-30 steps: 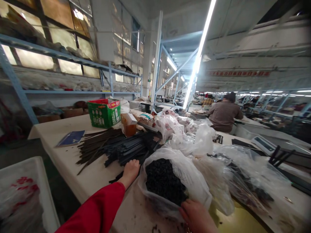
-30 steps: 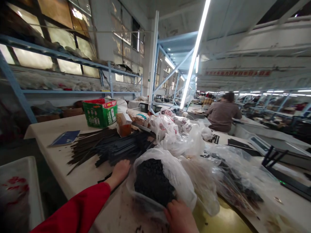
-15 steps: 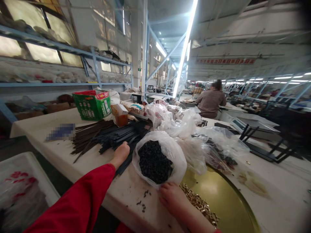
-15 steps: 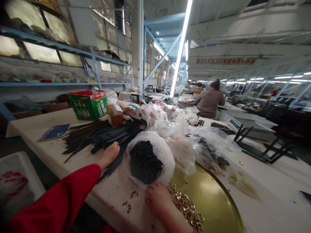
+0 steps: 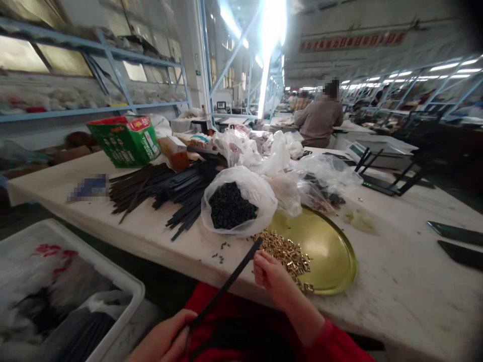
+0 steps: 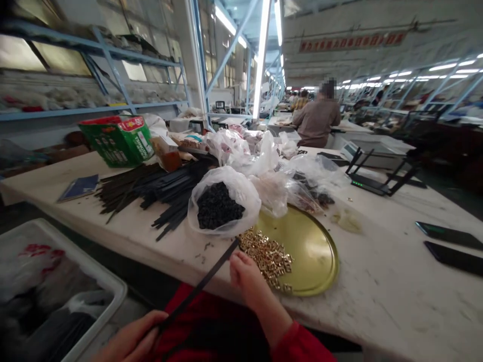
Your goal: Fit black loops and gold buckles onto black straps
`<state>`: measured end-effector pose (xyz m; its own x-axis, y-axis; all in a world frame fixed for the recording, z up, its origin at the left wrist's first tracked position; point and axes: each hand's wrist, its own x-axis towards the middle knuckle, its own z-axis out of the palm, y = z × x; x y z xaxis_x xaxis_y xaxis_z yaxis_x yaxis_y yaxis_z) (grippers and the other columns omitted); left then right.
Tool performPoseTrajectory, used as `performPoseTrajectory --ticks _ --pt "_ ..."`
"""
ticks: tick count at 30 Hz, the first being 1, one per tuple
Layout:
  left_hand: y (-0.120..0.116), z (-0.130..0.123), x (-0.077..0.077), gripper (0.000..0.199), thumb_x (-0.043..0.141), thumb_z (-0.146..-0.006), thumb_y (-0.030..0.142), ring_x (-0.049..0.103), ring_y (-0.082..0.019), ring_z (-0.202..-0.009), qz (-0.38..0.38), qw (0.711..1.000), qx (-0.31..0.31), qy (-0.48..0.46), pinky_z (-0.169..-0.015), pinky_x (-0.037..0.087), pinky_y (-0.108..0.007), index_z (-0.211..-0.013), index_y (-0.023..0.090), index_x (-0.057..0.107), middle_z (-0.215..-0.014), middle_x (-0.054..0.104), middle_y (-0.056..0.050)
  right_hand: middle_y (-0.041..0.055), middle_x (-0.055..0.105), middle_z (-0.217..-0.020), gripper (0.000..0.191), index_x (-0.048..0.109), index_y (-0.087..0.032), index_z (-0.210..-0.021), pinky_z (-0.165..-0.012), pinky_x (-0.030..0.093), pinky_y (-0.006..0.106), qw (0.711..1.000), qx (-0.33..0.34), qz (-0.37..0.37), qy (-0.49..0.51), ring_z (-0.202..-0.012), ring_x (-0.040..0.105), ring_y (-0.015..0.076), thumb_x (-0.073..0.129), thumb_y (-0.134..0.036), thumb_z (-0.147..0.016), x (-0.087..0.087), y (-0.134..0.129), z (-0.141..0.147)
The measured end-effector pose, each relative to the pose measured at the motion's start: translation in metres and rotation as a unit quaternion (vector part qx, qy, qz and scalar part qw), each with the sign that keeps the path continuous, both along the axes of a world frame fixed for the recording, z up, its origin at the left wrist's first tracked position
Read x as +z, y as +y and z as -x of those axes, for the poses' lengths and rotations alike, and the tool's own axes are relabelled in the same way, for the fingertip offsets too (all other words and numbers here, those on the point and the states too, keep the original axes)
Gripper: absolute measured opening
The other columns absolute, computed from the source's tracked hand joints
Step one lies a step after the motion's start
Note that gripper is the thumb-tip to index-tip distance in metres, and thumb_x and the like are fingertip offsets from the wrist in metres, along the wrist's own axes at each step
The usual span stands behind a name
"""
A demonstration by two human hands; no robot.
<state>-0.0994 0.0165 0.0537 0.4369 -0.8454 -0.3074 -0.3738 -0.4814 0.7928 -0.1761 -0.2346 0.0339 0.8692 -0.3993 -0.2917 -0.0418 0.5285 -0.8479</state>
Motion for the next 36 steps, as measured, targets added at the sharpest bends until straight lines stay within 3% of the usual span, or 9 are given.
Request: performPoseTrajectory --ticks 6,11,20,22,24,26,29,31,36 --pt "0.0 0.013 0.019 0.027 0.035 -0.082 0.022 0.057 -0.015 -0.072 -0.062 0.993 -0.04 0.088 -0.071 0.044 -0.023 -0.097 0.016 0.056 -0.077 0.062 0.0 -0.008 0.047 -0.048 0.025 0.048 -0.019 -0.07 -0.039 0.027 0.017 0.998 -0.048 0.026 0.022 -0.04 0.036 0.0051 0.062 -0.038 -0.064 0.002 0.006 0.032" --pt "-0.003 0.015 0.033 0.029 0.04 -0.078 0.022 0.059 -0.015 -0.068 -0.069 0.972 -0.022 0.225 -0.065 0.046 -0.024 -0.102 0.016 0.056 -0.075 0.063 0.0 -0.0085 0.045 -0.044 0.029 0.042 -0.019 -0.06 -0.037 0.024 0.018 0.995 -0.06 0.065 0.044 -0.038 0.035 0.0045 0.062 -0.04 -0.064 0.008 0.003 0.034" --pt "-0.096 -0.02 0.01 0.032 0.052 -0.076 0.034 0.049 -0.007 -0.042 0.039 0.903 0.078 0.422 -0.041 0.031 -0.016 -0.098 0.012 0.053 -0.063 0.06 -0.001 -0.0075 0.044 -0.044 0.026 0.045 -0.019 -0.06 -0.04 0.028 0.02 0.992 0.03 0.092 0.084 -0.038 0.034 0.0058 0.057 -0.04 -0.068 -0.004 0.017 -0.008" --pt "-0.106 -0.032 0.009 0.029 0.053 -0.074 0.031 0.045 -0.006 -0.038 0.04 0.89 0.11 0.441 -0.038 0.029 -0.015 -0.095 0.011 0.054 -0.058 0.057 0.001 -0.0052 0.048 -0.048 0.024 0.05 -0.018 -0.065 -0.042 0.031 0.021 0.983 0.03 0.165 0.079 -0.042 0.039 0.0081 0.055 -0.041 -0.072 0.003 0.004 -0.022" --pt "-0.11 -0.043 0.01 0.029 0.052 -0.074 0.03 0.043 -0.005 -0.037 0.052 0.885 0.146 0.44 -0.038 0.029 -0.015 -0.095 0.01 0.054 -0.057 0.057 0.001 -0.0014 0.054 -0.057 0.024 0.056 -0.018 -0.078 -0.05 0.038 0.024 0.945 -0.016 0.32 0.066 -0.051 0.048 0.012 0.049 -0.04 -0.079 0.012 -0.016 -0.043" --pt "-0.11 -0.054 0.01 0.03 0.05 -0.073 0.029 0.044 -0.005 -0.037 0.064 0.882 0.174 0.433 -0.037 0.029 -0.015 -0.096 0.009 0.053 -0.058 0.059 -0.001 0.0037 0.061 -0.075 0.026 0.056 -0.017 -0.094 -0.063 0.043 0.027 0.861 -0.058 0.5 0.066 -0.069 0.056 0.0158 0.04 -0.035 -0.086 0.018 -0.04 -0.071" --pt "-0.111 -0.069 0.006 0.034 0.05 -0.071 0.026 0.047 -0.006 -0.039 0.061 0.876 0.199 0.434 -0.037 0.032 -0.015 -0.1 0.009 0.052 -0.062 0.061 -0.002 0.0092 0.061 -0.1 0.028 0.054 -0.014 -0.107 -0.082 0.041 0.027 0.726 0.029 0.674 0.132 -0.095 0.056 0.0174 0.033 -0.02 -0.09 0.014 -0.069 -0.115" --pt "-0.113 -0.078 0.001 0.035 0.05 -0.069 0.024 0.048 -0.007 -0.042 0.062 0.871 0.218 0.436 -0.038 0.034 -0.015 -0.101 0.01 0.052 -0.067 0.062 -0.003 0.0109 0.06 -0.101 0.025 0.058 -0.013 -0.104 -0.083 0.04 0.028 0.682 0.105 0.704 0.169 -0.097 0.056 0.0192 0.04 -0.014 -0.086 0.001 -0.081 -0.135" --pt "-0.117 -0.096 -0.01 0.035 0.054 -0.067 0.024 0.051 -0.007 -0.049 0.07 0.861 0.232 0.448 -0.038 0.036 -0.014 -0.099 0.011 0.051 -0.076 0.06 -0.003 0.0135 0.054 -0.104 0.028 0.059 -0.013 -0.105 -0.077 0.041 0.029 0.635 0.188 0.717 0.218 -0.092 0.058 0.0237 0.058 -0.015 -0.077 -0.026 -0.092 -0.146"
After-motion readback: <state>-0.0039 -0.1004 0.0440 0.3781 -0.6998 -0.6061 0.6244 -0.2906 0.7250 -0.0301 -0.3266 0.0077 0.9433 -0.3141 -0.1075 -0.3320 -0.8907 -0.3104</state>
